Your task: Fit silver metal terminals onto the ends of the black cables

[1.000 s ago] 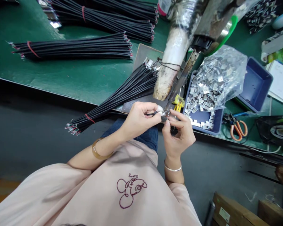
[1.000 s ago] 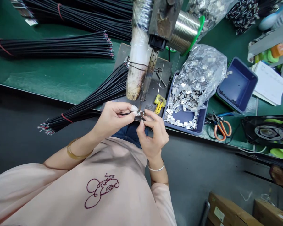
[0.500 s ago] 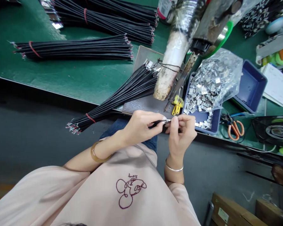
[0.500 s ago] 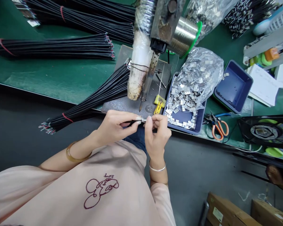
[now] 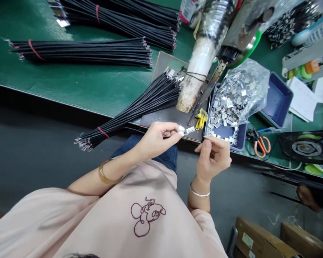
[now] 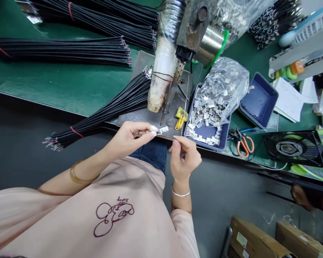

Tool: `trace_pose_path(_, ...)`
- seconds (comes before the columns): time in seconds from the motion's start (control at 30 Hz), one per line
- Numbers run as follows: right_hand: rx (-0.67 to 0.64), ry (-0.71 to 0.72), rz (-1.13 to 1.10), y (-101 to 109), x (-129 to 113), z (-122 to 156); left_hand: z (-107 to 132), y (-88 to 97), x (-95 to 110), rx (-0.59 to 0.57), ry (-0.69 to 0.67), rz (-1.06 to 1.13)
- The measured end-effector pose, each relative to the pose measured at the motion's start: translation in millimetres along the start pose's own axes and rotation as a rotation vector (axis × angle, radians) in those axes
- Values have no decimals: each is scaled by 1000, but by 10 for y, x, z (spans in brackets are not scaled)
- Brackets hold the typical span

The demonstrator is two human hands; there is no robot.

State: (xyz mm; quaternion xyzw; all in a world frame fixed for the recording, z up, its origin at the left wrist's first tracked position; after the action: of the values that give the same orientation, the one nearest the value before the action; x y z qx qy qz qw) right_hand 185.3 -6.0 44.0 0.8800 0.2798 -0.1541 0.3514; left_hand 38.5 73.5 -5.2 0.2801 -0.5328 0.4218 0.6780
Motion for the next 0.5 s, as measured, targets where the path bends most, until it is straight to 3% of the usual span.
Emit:
trace_pose_path(0.23, -187, 111, 58, -260, -188, -45, 1, -41, 3, -49, -25, -19)
trace_pose_path(0.4, -207, -83, -102, -315, -20, 1, -21, -59, -24, -72, 3, 32)
trace_pose_path(0.5, -80, -161, -131, -139, 70, -24, -47, -56, -75, -91, 53, 78)
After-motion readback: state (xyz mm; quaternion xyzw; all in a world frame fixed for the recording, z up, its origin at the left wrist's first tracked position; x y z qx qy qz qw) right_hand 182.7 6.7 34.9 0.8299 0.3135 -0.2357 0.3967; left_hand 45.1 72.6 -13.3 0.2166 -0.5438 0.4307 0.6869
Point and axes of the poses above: each hand's wrist, its own z-axis away from the middle knuckle, its own y-axis out of the back of the hand, x = y × z, the point moved 10 cm from there along -z, towards the middle knuckle, and after that the axes turned 14 degrees about y, right-handed, at the moved point
